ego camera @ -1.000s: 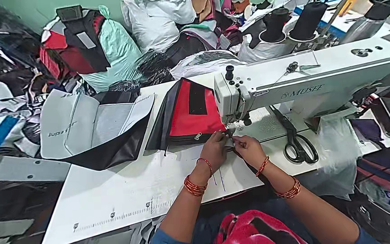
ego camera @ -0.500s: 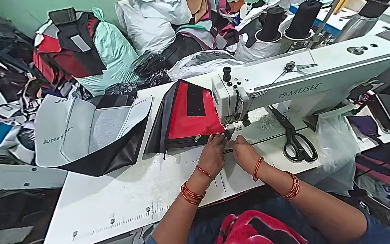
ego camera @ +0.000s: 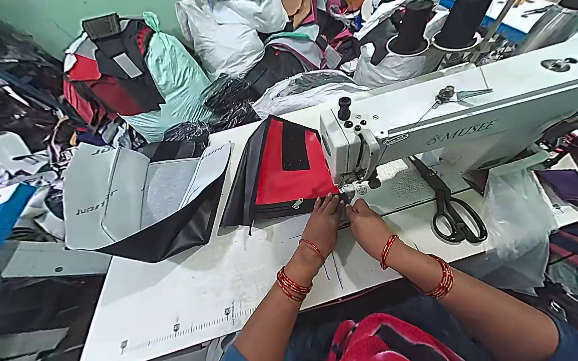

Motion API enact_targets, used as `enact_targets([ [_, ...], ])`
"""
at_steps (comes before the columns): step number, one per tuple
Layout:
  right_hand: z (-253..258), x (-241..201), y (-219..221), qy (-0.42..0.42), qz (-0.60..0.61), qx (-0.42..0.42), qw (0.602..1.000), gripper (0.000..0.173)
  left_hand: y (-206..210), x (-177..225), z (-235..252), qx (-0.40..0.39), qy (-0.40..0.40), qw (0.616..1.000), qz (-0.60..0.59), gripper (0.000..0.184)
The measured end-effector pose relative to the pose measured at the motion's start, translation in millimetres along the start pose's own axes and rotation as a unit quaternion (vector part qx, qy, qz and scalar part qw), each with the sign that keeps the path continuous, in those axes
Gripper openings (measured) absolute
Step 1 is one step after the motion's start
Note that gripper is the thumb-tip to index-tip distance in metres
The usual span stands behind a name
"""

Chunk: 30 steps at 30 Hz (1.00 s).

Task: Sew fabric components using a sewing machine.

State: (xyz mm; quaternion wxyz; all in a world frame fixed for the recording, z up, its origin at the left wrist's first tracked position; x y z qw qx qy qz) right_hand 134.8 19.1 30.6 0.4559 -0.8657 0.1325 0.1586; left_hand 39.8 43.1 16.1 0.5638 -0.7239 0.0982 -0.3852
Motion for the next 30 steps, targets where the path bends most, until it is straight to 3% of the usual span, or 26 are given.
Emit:
enact_targets([
  [5,10.0,2.2,-7.3,-0.009,0.008,-0.013,1.000,0.043,-5.0,-4.7,11.2,-0.051,-0.024,0.998,0.023,0.056],
  [16,24.6,0.6,-17.6,-0.003,-0.006,-0.013,1.000,0.042,-5.0,-10.7,26.3,-0.157,-0.084,0.982,0.061,0.057],
  [22,13.0,26.1,-19.3,-0.036,0.158,0.082,0.983,0.037,-8.8,-21.7,14.4,-0.009,0.008,0.997,-0.074,0.049],
  [26,-0.1,31.6,-11.8,-0.019,0.166,0.127,0.978,0.038,-8.8,-21.8,13.3,0.000,0.014,0.998,-0.067,0.048],
  [30,-5.0,28.6,-7.1,-0.016,0.185,0.115,0.976,0.037,-10.1,-20.2,11.7,0.004,0.021,0.998,-0.066,0.048],
])
Point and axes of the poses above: each hand's wrist, its own z-axis towards the middle knuckle, its own y-axis out of the palm, x = y × z, the point moved 6 cm from there along z, towards the middle knuckle, and after that the axes turned 8 degrees about -x, right-handed, at the moved point
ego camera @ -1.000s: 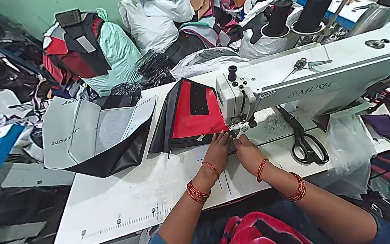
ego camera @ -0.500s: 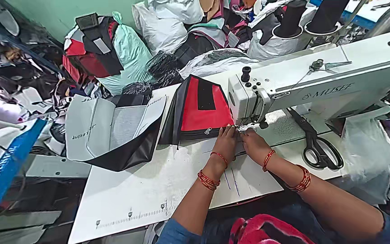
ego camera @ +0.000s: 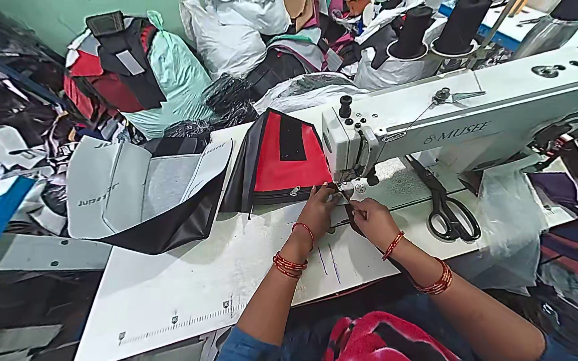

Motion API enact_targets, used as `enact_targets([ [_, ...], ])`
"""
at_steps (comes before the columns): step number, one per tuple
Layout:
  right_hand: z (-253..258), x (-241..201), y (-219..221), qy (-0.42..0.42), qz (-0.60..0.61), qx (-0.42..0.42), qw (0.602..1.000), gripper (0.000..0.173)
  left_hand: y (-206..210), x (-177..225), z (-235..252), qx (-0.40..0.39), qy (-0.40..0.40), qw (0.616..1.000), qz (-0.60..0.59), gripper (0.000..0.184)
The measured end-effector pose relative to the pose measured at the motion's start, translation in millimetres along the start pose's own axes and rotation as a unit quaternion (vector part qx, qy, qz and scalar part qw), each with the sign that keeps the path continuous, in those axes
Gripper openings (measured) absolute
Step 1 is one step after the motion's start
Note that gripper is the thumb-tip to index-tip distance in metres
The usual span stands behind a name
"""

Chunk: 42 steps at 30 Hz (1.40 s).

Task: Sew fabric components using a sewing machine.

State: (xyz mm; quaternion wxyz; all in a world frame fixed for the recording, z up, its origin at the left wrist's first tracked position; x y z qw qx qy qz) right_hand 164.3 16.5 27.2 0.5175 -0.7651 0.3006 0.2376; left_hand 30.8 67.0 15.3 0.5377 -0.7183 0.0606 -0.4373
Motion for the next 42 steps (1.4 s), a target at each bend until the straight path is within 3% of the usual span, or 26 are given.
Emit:
enact_targets([
  [11,-2.9,-12.1,14.0,0.024,-0.143,-0.096,0.985,0.045,-1.2,3.8,-5.0,-0.090,0.027,0.995,0.038,0.052],
  [18,-7.7,-16.4,23.9,-0.022,-0.228,-0.062,0.972,0.040,-2.4,0.7,-8.1,-0.071,0.076,0.994,0.040,0.045],
  [24,-3.1,-18.4,23.2,-0.010,-0.246,-0.077,0.966,0.042,-4.3,-2.2,-5.5,-0.054,0.072,0.995,0.031,0.047],
  [30,18.0,-27.1,15.4,0.038,-0.227,-0.150,0.962,0.048,-12.1,-14.9,13.8,-0.051,0.047,0.997,0.038,0.044],
  [39,32.2,-31.5,12.0,0.016,-0.253,-0.113,0.961,0.041,-17.5,-22.6,28.1,-0.037,-0.006,0.997,0.068,0.034],
  [42,26.6,-23.6,7.3,0.004,-0.183,-0.080,0.980,0.042,-14.8,-21.4,25.3,-0.040,-0.029,0.996,0.069,0.035],
])
Point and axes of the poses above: each hand's wrist, its own z-axis towards the middle knuckle, its own y-axis out of the palm, x = y × z, the point moved 6 cm from there along z, towards the middle knuckle, and after that the axes turned 8 degrees about -x, right-handed, at the moved point
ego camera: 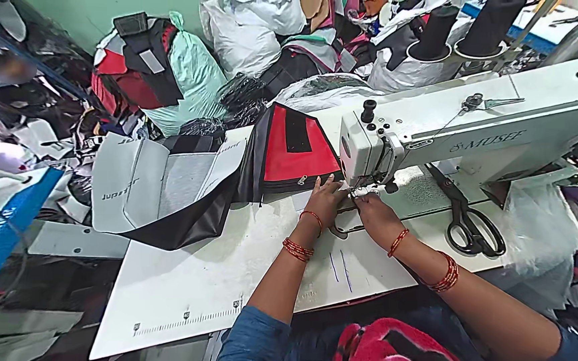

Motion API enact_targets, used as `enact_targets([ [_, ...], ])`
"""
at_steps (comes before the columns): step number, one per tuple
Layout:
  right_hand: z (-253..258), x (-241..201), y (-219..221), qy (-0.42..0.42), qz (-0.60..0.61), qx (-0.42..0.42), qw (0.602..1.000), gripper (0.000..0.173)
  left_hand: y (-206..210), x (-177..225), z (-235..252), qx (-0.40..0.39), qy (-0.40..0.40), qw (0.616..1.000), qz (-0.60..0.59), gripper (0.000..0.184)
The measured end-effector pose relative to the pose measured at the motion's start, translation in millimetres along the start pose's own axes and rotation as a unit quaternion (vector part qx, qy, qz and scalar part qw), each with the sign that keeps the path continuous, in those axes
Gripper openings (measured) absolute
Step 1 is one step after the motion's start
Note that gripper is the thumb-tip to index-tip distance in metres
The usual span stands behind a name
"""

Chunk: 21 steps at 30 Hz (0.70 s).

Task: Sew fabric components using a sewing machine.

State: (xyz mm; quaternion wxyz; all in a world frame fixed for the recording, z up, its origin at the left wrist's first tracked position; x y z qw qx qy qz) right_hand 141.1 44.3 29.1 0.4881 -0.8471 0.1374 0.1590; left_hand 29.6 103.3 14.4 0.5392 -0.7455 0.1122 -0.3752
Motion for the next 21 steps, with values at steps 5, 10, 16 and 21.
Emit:
enact_targets([
  [5,-27.0,22.9,10.3,-0.040,0.053,0.096,0.993,0.050,9.9,6.1,-18.8,0.067,-0.015,0.995,-0.071,0.038],
  [10,-46.7,29.5,11.1,-0.051,0.121,0.177,0.976,0.044,16.6,22.5,-42.7,0.208,0.011,0.971,-0.120,0.032],
  [16,-53.0,49.2,13.2,0.001,0.201,0.143,0.969,0.039,29.7,46.9,-45.8,0.111,-0.046,0.986,-0.117,0.038],
  [21,-64.8,47.2,18.6,-0.010,0.139,0.186,0.973,0.033,40.6,65.0,-41.7,-0.022,-0.111,0.992,-0.048,0.055],
])
Point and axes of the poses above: each hand's wrist, its own z-axis towards the middle knuckle, its own y-axis out of the palm, x = y × z, the point moved 6 cm from there along z, towards the middle knuckle, and after that the axes turned 8 degrees about -x, right-handed, at the moved point
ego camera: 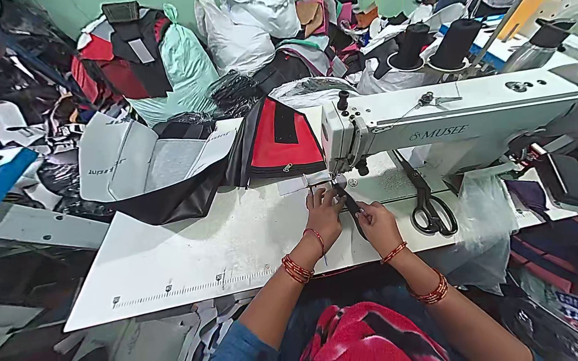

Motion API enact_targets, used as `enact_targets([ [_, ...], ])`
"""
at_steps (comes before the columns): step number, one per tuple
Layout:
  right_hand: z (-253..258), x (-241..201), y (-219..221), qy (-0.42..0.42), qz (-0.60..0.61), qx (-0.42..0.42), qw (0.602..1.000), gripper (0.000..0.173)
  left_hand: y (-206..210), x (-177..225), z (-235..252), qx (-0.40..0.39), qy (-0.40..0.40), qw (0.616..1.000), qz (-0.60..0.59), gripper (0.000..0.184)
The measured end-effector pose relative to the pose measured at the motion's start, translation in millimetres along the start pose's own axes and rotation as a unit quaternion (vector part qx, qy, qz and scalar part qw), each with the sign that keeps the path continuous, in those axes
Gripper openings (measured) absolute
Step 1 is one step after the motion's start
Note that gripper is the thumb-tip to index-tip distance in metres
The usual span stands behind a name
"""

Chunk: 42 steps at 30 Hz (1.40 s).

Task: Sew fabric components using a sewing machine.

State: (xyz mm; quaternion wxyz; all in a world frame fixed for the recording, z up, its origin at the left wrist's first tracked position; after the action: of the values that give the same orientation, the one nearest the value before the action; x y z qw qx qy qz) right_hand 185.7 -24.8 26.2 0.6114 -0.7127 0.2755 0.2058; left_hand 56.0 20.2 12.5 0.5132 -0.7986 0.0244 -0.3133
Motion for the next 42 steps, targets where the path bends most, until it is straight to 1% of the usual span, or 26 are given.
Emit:
enact_targets([
  [2,-4.5,-2.3,3.5,-0.007,-0.008,0.004,1.000,0.034,2.2,4.2,-3.3,0.002,-0.001,1.000,0.013,0.057],
  [4,-8.3,-4.3,7.2,-0.025,-0.015,0.006,1.000,0.033,5.3,6.3,-10.1,0.049,0.027,0.998,0.004,0.057],
  [6,-11.8,-6.5,11.2,-0.058,-0.035,0.015,0.998,0.032,7.5,6.2,-16.9,0.077,0.052,0.996,-0.009,0.056],
  [9,-14.7,-9.1,18.7,-0.096,-0.074,0.021,0.992,0.033,6.3,2.8,-24.6,0.068,0.072,0.995,-0.023,0.054],
  [11,-15.3,-10.6,22.0,-0.103,-0.087,-0.002,0.991,0.034,1.6,-1.8,-27.3,0.042,0.071,0.996,-0.041,0.052],
  [12,-15.5,-11.8,22.8,-0.102,-0.094,-0.016,0.990,0.034,-1.5,-5.2,-28.5,0.043,0.068,0.995,-0.055,0.049],
  [15,-15.9,-12.2,24.2,-0.104,-0.110,-0.025,0.988,0.034,-8.5,-14.2,-31.5,0.108,0.058,0.989,-0.081,0.042],
  [17,-16.0,-12.8,24.3,-0.103,-0.116,-0.028,0.988,0.034,-9.3,-15.2,-31.3,0.132,0.060,0.987,-0.074,0.043],
  [19,-15.7,-13.7,24.1,-0.105,-0.120,-0.035,0.987,0.034,-8.1,-9.6,-29.2,0.145,0.097,0.984,-0.037,0.048],
  [20,-15.8,-14.4,24.2,-0.109,-0.123,-0.036,0.986,0.034,-6.9,-5.6,-27.3,0.144,0.127,0.981,-0.011,0.053],
  [21,-16.3,-15.0,24.1,-0.110,-0.127,-0.039,0.985,0.033,-5.5,-1.9,-24.6,0.126,0.152,0.980,0.013,0.060],
  [23,-17.0,-15.4,23.7,-0.115,-0.127,-0.038,0.984,0.030,-3.7,4.1,-18.4,0.044,0.173,0.983,0.049,0.070],
  [24,-17.0,-15.3,23.4,-0.115,-0.125,-0.036,0.985,0.029,-3.2,5.2,-15.7,0.008,0.173,0.983,0.061,0.070],
  [25,-16.7,-15.0,23.0,-0.116,-0.121,-0.030,0.985,0.029,-2.8,4.5,-13.0,-0.012,0.175,0.982,0.074,0.067],
  [28,-16.5,-13.5,23.6,-0.117,-0.116,-0.019,0.986,0.031,-4.4,-1.6,-8.2,-0.001,0.199,0.976,0.092,0.065],
  [29,-16.5,-13.2,24.2,-0.113,-0.118,-0.022,0.986,0.032,-5.8,-4.2,-5.8,-0.012,0.193,0.977,0.094,0.065],
  [31,-15.9,-12.8,25.0,-0.110,-0.121,-0.026,0.986,0.033,-9.1,-11.0,2.3,-0.038,0.169,0.980,0.098,0.064],
  [33,-15.5,-12.8,24.9,-0.106,-0.121,-0.028,0.987,0.033,-14.2,-19.2,12.8,-0.011,0.163,0.981,0.102,0.061],
  [36,-15.0,-12.9,24.7,-0.098,-0.125,-0.037,0.987,0.035,-24.7,-22.1,25.1,-0.035,0.109,0.979,0.171,0.068],
  [38,-14.4,-12.6,24.2,-0.092,-0.125,-0.045,0.987,0.035,-26.8,-22.1,26.5,-0.041,0.087,0.978,0.187,0.070],
  [39,-14.1,-12.5,24.2,-0.089,-0.123,-0.048,0.987,0.035,-25.3,-22.0,25.3,-0.039,0.084,0.979,0.180,0.071],
  [41,-13.8,-13.1,23.8,-0.074,-0.121,-0.067,0.988,0.036,-18.9,-20.6,18.9,-0.012,0.098,0.987,0.127,0.064],
  [42,-14.1,-13.1,22.8,-0.061,-0.117,-0.084,0.988,0.037,-13.8,-18.1,14.5,-0.011,0.109,0.989,0.098,0.062],
])
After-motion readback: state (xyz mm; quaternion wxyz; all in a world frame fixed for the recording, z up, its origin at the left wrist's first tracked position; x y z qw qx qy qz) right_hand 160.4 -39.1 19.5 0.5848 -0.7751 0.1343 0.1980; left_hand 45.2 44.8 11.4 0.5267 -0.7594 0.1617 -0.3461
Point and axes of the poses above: each hand's wrist, its own z-axis towards the middle knuckle, its own y-axis out of the palm, x = y × z, the point moved 6 cm from there along z, towards the middle knuckle, and after that the axes turned 8 degrees about -x, right-handed, at the moved point
